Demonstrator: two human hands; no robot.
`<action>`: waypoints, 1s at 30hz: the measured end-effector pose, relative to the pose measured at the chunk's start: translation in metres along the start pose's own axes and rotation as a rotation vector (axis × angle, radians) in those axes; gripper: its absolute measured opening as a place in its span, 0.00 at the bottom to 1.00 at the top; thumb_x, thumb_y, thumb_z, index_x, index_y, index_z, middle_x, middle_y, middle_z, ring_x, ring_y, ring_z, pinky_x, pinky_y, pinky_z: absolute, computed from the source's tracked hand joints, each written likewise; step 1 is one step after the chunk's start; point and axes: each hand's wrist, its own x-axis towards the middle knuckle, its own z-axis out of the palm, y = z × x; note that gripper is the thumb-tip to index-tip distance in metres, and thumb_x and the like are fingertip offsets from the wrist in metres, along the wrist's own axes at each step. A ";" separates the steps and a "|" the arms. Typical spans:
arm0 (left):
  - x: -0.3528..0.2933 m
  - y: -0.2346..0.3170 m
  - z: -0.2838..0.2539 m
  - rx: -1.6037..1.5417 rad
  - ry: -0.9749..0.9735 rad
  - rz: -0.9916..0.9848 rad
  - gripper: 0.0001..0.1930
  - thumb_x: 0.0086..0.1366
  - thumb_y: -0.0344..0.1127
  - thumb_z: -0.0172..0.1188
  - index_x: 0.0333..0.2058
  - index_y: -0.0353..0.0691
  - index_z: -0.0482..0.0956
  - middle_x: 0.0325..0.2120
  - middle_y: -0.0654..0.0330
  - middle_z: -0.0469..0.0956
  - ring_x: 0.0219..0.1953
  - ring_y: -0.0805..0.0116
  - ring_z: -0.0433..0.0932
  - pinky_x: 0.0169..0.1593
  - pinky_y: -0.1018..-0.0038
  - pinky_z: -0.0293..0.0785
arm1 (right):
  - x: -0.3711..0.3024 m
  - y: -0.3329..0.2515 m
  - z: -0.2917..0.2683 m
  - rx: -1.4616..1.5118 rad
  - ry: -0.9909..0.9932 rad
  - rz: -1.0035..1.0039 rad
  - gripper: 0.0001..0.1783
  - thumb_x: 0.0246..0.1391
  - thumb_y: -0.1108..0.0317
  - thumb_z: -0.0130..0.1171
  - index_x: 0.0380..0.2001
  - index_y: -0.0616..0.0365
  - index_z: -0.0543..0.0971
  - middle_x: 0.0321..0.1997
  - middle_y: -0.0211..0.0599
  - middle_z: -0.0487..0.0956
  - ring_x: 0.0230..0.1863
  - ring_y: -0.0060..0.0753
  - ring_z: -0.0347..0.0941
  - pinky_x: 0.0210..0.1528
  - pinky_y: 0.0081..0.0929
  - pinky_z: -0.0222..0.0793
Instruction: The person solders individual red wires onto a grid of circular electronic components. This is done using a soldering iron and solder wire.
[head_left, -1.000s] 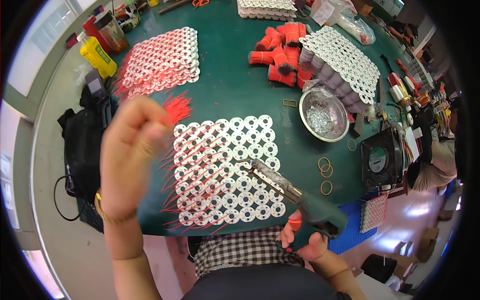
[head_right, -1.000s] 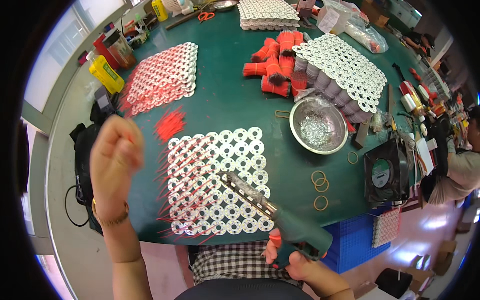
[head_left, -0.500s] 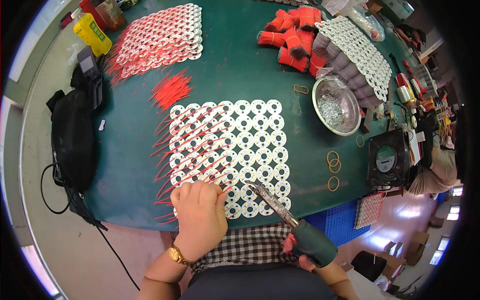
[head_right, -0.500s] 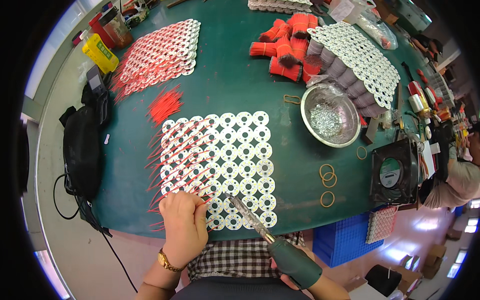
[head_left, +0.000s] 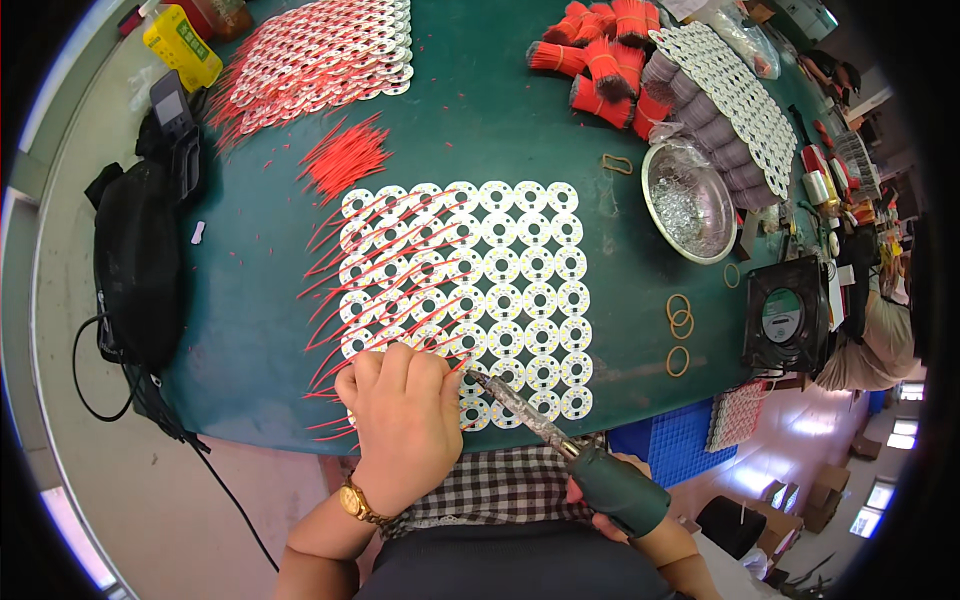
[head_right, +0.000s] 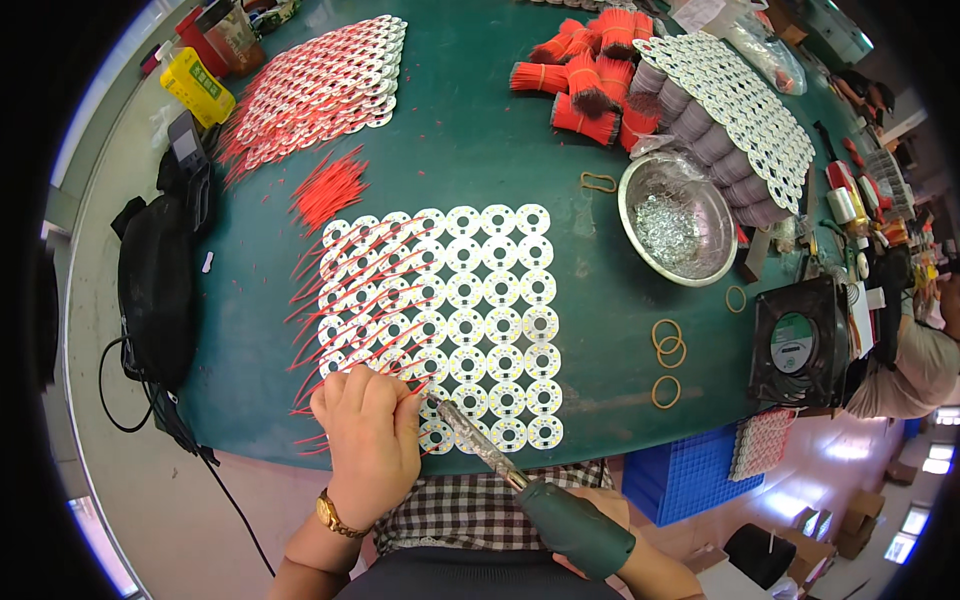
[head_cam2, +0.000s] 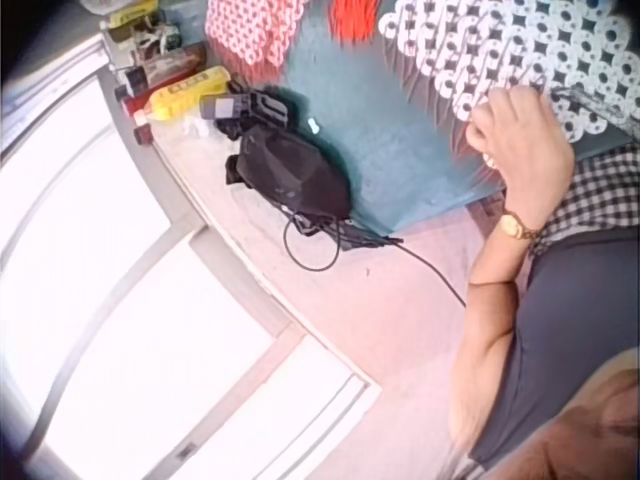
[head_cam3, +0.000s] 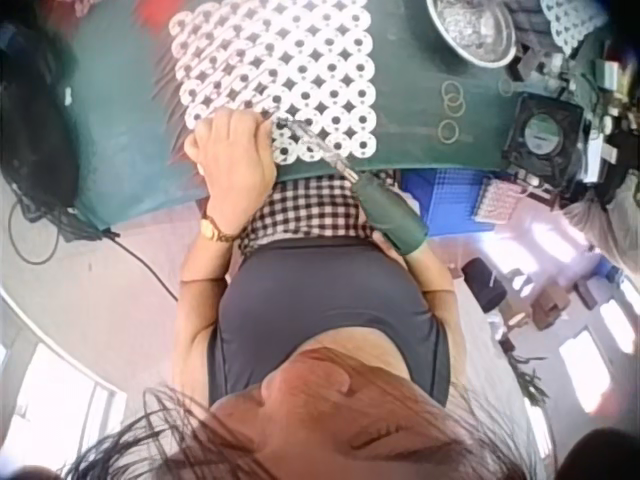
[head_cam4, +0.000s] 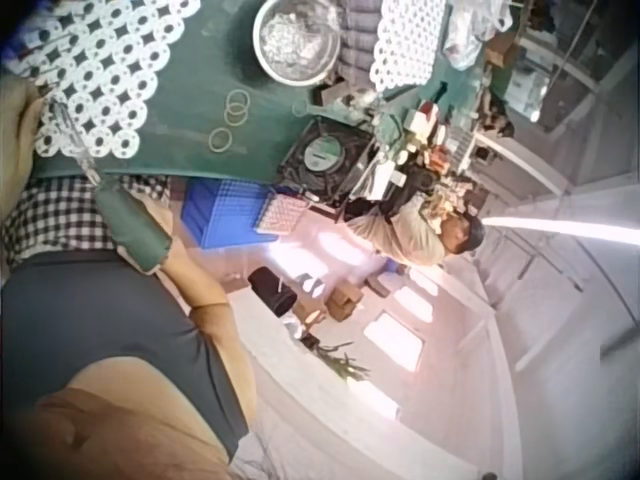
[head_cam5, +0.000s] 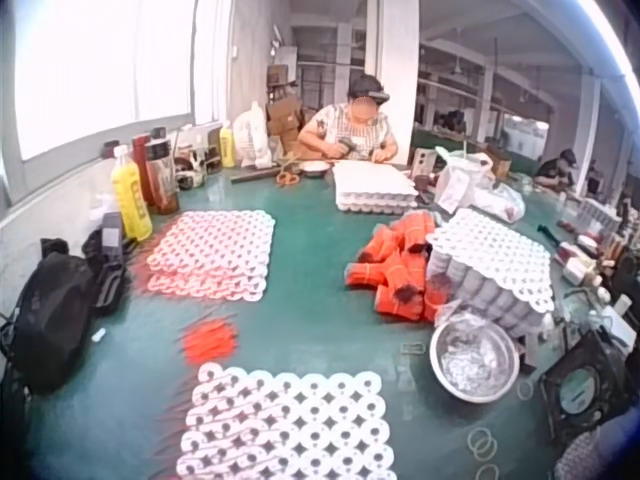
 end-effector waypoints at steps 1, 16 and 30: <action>0.000 0.000 0.001 0.001 0.000 0.001 0.07 0.56 0.32 0.63 0.31 0.43 0.73 0.29 0.61 0.68 0.34 0.59 0.65 0.42 0.60 0.54 | 0.000 0.002 -0.001 -0.024 0.000 -0.031 0.24 0.48 0.44 0.58 0.30 0.56 0.78 0.27 0.32 0.78 0.27 0.34 0.75 0.31 0.27 0.70; 0.001 0.000 0.002 0.044 -0.010 0.007 0.07 0.56 0.33 0.63 0.31 0.43 0.73 0.29 0.60 0.68 0.35 0.59 0.65 0.43 0.59 0.55 | 0.003 0.028 -0.003 -0.370 -0.024 -0.371 0.30 0.30 0.51 0.73 0.37 0.56 0.78 0.28 0.37 0.79 0.26 0.41 0.79 0.27 0.32 0.74; 0.001 -0.001 0.001 0.009 0.017 0.015 0.06 0.57 0.31 0.62 0.30 0.42 0.73 0.27 0.60 0.68 0.33 0.59 0.65 0.43 0.63 0.56 | -0.012 0.013 -0.003 0.039 0.020 0.241 0.04 0.47 0.70 0.59 0.25 0.59 0.76 0.25 0.35 0.79 0.29 0.28 0.76 0.33 0.25 0.71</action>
